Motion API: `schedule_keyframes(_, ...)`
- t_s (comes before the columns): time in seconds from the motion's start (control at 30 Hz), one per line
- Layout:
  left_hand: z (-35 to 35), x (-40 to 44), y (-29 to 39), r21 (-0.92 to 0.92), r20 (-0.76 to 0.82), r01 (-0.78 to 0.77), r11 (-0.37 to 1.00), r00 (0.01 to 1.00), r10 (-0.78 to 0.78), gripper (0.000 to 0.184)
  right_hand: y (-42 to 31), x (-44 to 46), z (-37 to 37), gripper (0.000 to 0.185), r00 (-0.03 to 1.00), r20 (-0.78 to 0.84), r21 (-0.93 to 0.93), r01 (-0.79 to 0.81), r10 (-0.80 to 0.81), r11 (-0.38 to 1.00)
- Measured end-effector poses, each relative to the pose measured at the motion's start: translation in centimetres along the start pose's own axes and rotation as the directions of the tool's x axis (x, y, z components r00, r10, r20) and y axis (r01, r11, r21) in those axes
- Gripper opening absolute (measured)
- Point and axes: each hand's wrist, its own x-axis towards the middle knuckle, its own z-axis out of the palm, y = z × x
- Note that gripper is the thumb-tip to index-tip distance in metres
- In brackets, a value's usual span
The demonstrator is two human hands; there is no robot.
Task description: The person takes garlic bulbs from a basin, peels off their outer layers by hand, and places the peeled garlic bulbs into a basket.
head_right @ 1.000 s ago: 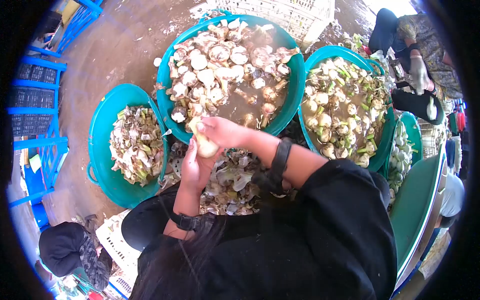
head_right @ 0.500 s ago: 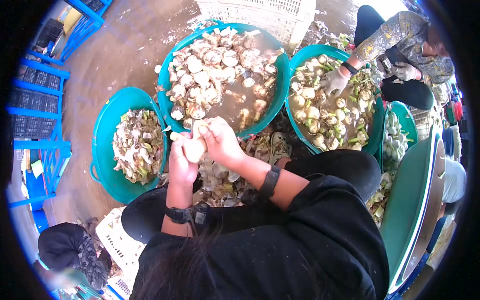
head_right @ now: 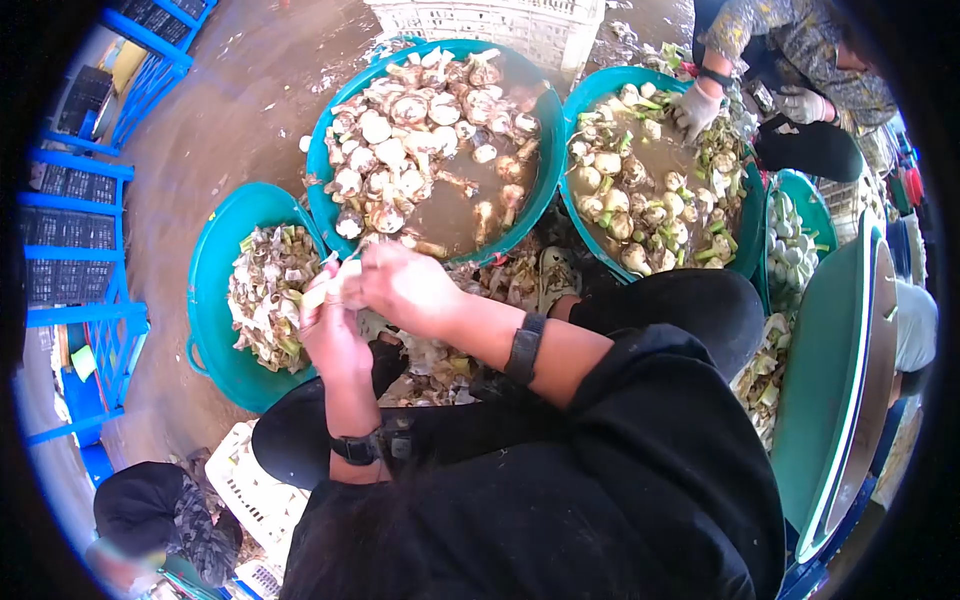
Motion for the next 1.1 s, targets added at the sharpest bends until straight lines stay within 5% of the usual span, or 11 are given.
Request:
schedule_keyframes(0.07, -0.7, 0.7, 1.9, -0.298, -0.225, 0.278, 0.913, 0.909, -0.35, 0.016, 1.2, -0.7, 1.5, 0.024, 0.937, 0.071, -0.01, 0.344, -0.343, 0.939)
schedule_keyframes(0.13, -2.4, 1.3, 2.7, -0.313, -0.258, 0.227, 0.922, 0.914, -0.313, 0.019, 1.5, -1.8, 1.8, 0.019, 0.858, 0.487, -0.086, 0.232, -0.163, 0.969)
schedule_keyframes(0.2, -2.9, 1.3, 3.0, -0.229, -0.295, 0.214, 0.95, 0.914, -0.277, 0.015, 1.8, -1.9, 2.6, 0.026, 0.94, 0.341, 0.064, -0.023, -0.001, 0.998)
schedule_keyframes(0.3, -2.0, 0.7, 2.3, 0.349, -0.086, -0.153, 0.924, 0.977, 0.194, 0.007, -0.5, 2.1, 2.5, 0.024, 0.96, 0.219, 0.377, -0.25, 0.177, 0.892)
schedule_keyframes(0.47, -3.1, 0.2, 3.0, 0.477, -0.093, -0.285, 0.831, 0.924, 0.371, 0.017, -0.6, 5.1, 2.9, 0.02, 0.796, 0.536, 0.418, -0.539, 0.281, 0.731)
schedule_keyframes(0.67, -18.8, -4.6, 14.4, 0.901, -0.361, 0.083, 0.425, 0.687, 0.631, 0.027, 15.0, 7.8, 2.5, 0.043, 0.594, 0.551, -0.62, -0.179, 0.586, 0.764)
schedule_keyframes(0.77, -15.7, -4.6, 14.8, 0.934, -0.326, 0.121, 0.335, 0.669, 0.668, 0.026, 26.1, 4.5, 4.4, 0.05, 0.692, 0.607, -0.566, 0.032, 0.391, 0.824)
schedule_keyframes(0.83, -10.4, -2.4, 12.5, 0.899, -0.335, 0.1, 0.427, 0.786, 0.52, 0.026, 29.3, 4.2, 5.7, 0.054, 0.506, 0.644, -0.477, -0.321, 0.574, 0.818)
schedule_keyframes(0.97, -1.4, 2.5, 3.4, 0.832, -0.033, 0.044, 0.552, 0.999, -0.03, 0.052, 16.8, 5.3, 2.1, 0.036, 0.58, 0.616, -0.05, -0.646, 0.533, 0.761)
schedule_keyframes(1.07, 3.5, 3.4, -3.6, 0.855, 0.25, -0.17, 0.491, 0.963, -0.101, 0.071, 11.2, 3.1, 1.2, 0.023, 0.63, 0.705, 0.381, -0.724, 0.326, 0.575)
schedule_keyframes(1.1, 4.0, 3.1, -6.3, 0.801, 0.229, -0.214, 0.559, 0.972, 0.046, 0.061, 10.1, 2.5, 1.1, 0.021, 0.773, 0.576, 0.344, -0.525, 0.267, 0.778)
